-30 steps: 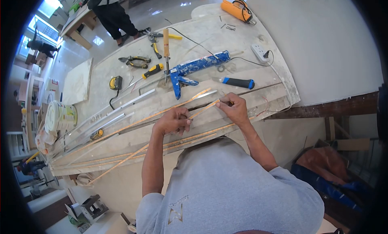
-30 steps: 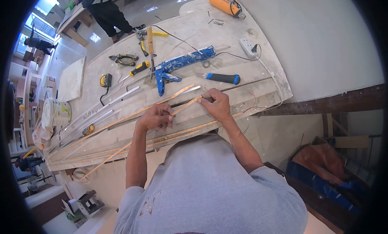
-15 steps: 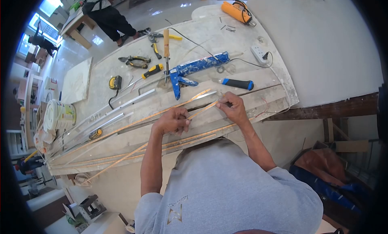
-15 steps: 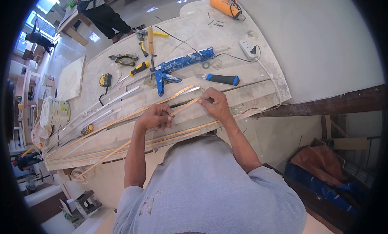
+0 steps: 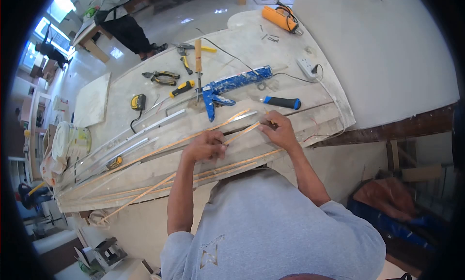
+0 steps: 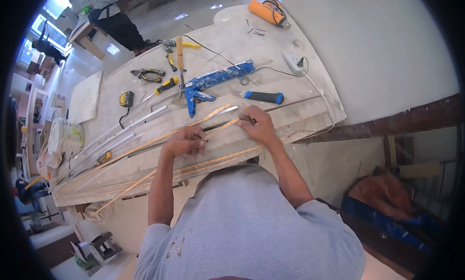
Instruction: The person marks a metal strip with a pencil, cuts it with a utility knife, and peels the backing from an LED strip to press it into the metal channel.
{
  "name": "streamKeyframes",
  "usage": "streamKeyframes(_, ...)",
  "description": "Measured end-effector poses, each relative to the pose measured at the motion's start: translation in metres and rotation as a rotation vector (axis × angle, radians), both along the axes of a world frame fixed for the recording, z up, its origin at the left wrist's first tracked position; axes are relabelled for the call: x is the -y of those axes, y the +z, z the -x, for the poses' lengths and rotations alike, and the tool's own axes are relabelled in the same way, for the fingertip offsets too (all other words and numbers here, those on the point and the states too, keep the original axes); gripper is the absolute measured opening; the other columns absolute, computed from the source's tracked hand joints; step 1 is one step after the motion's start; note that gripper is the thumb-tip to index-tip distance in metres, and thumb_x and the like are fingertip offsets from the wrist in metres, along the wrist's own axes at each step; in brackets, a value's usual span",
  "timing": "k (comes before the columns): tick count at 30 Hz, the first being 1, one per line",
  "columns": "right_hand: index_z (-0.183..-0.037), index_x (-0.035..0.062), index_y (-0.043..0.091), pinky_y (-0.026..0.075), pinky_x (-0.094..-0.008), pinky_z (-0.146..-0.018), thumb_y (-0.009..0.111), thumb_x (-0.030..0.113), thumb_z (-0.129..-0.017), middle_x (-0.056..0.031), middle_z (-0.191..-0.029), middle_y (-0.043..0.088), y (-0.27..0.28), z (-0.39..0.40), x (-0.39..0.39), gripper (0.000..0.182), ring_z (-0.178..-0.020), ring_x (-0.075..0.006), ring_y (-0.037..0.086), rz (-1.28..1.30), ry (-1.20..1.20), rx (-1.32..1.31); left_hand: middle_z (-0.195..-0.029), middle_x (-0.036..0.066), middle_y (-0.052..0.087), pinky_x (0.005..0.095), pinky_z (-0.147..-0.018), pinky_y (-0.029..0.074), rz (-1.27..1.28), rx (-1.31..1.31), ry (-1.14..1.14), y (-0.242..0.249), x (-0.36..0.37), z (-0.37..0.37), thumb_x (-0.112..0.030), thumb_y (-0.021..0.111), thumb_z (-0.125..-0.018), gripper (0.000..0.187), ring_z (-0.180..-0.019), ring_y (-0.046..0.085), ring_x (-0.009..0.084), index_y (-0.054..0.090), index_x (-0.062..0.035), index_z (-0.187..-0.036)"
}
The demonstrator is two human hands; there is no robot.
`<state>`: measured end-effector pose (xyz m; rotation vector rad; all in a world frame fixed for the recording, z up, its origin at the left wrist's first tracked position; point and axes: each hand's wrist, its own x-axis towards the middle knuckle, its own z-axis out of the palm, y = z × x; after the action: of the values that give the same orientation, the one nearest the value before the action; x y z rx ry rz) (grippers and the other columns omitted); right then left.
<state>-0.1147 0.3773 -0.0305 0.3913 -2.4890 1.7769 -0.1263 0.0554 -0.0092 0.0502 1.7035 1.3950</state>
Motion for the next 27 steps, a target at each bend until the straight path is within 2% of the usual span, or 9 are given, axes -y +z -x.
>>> streamKeyframes(4,-0.119,0.0018,0.075,0.056,-0.0419,-0.087,0.066,-0.005,-0.090,-0.0160,-0.105,0.074,0.007,0.014,-0.021,0.031,-0.099,-0.0314,0.071,-0.203,0.036,-0.248,-0.078,0.007,0.076,0.0279,-0.046,0.044,0.001,-0.056,0.016,0.006,0.003,-0.010,-0.014,0.072,-0.098,0.011,-0.054,0.065,0.0126,0.067,-0.0061,-0.104)
streamKeyframes(9,-0.117,0.0033,0.072,0.054,-0.0478,-0.094,0.058,-0.015,-0.082,-0.0184,-0.113,0.068,0.012,0.029,-0.037,0.042,-0.106,-0.0412,0.065,-0.597,0.129,-0.312,-0.080,0.006,0.076,0.0317,-0.054,0.052,0.173,-0.152,-0.096,0.036,-0.009,-0.011,-0.016,0.072,-0.097,0.014,-0.057,0.067,0.0154,0.067,-0.0043,-0.103)
streamKeyframes(13,-0.108,0.0076,0.071,0.052,-0.0497,-0.096,0.065,-0.007,-0.081,-0.0123,-0.122,0.067,0.013,0.035,-0.023,0.032,-0.115,-0.0365,0.062,-0.853,0.218,-0.388,-0.086,0.010,0.077,0.0362,-0.062,0.056,0.183,-0.130,-0.080,0.020,0.003,-0.009,-0.016,0.075,-0.095,0.017,-0.062,0.071,0.0199,0.069,-0.0008,-0.099)
streamKeyframes(15,-0.107,0.0085,0.070,0.051,-0.0502,-0.098,0.067,-0.004,-0.081,-0.0109,-0.123,0.067,0.024,0.034,-0.019,0.030,-0.117,-0.0357,0.062,-0.861,0.208,-0.423,-0.094,0.015,0.077,0.0417,-0.072,0.058,0.341,-0.527,-0.198,0.006,0.010,-0.013,-0.015,0.078,-0.092,0.020,-0.077,0.075,0.0247,0.071,0.0025,-0.098)
streamKeyframes(17,-0.106,0.0095,0.070,0.051,-0.0507,-0.099,0.069,-0.001,-0.081,-0.0095,-0.125,0.067,0.030,0.036,-0.025,0.027,-0.118,-0.0348,0.061,-0.860,0.220,-0.460,-0.097,0.017,0.076,0.0436,-0.077,0.057,0.346,-0.532,-0.182,0.012,0.006,-0.021,-0.014,0.077,-0.092,0.019,-0.085,0.075,0.0290,0.073,0.0024,-0.099)
streamKeyframes(20,-0.118,0.0120,0.072,0.050,-0.0527,-0.102,0.071,0.002,-0.084,-0.0089,-0.129,0.066,0.041,0.049,-0.032,0.035,-0.120,-0.0343,0.060,-0.867,0.029,-0.499,-0.101,0.019,0.074,0.0471,-0.084,0.056,0.400,-0.676,-0.172,0.000,0.007,-0.031,-0.012,0.075,-0.093,0.017,-0.097,0.073,0.0362,0.075,0.0003,-0.103)
streamKeyframes(22,-0.123,0.0122,0.070,0.050,-0.0519,-0.102,0.072,0.004,-0.087,-0.0095,-0.128,0.065,0.037,0.058,-0.041,0.037,-0.120,-0.0345,0.060,-0.903,0.056,-0.397,-0.102,0.019,0.073,0.0488,-0.086,0.056,0.425,-0.809,-0.199,-0.005,0.002,-0.040,-0.011,0.073,-0.093,0.015,-0.101,0.071,0.0390,0.075,-0.0017,-0.105)
streamKeyframes(24,-0.129,0.0125,0.069,0.050,-0.0511,-0.102,0.072,0.005,-0.090,-0.0101,-0.126,0.065,0.034,0.067,-0.049,0.039,-0.120,-0.0348,0.060,-0.933,0.081,-0.294,-0.110,0.017,0.072,0.0530,-0.089,0.054,0.443,-0.872,-0.037,-0.003,-0.003,-0.049,-0.017,0.070,-0.096,0.019,-0.103,0.069,0.0419,0.074,-0.0067,-0.112)
streamKeyframes(27,-0.135,0.0122,0.065,0.051,-0.0493,-0.101,0.073,0.010,-0.093,-0.0114,-0.124,0.064,0.028,0.078,-0.056,0.042,-0.120,-0.0354,0.060,-0.911,0.196,-0.229,-0.110,0.013,0.071,0.0517,-0.087,0.056,0.456,-0.940,0.049,0.003,-0.014,-0.057,-0.021,0.071,-0.097,0.023,-0.101,0.070,0.0390,0.073,-0.0110,-0.118)
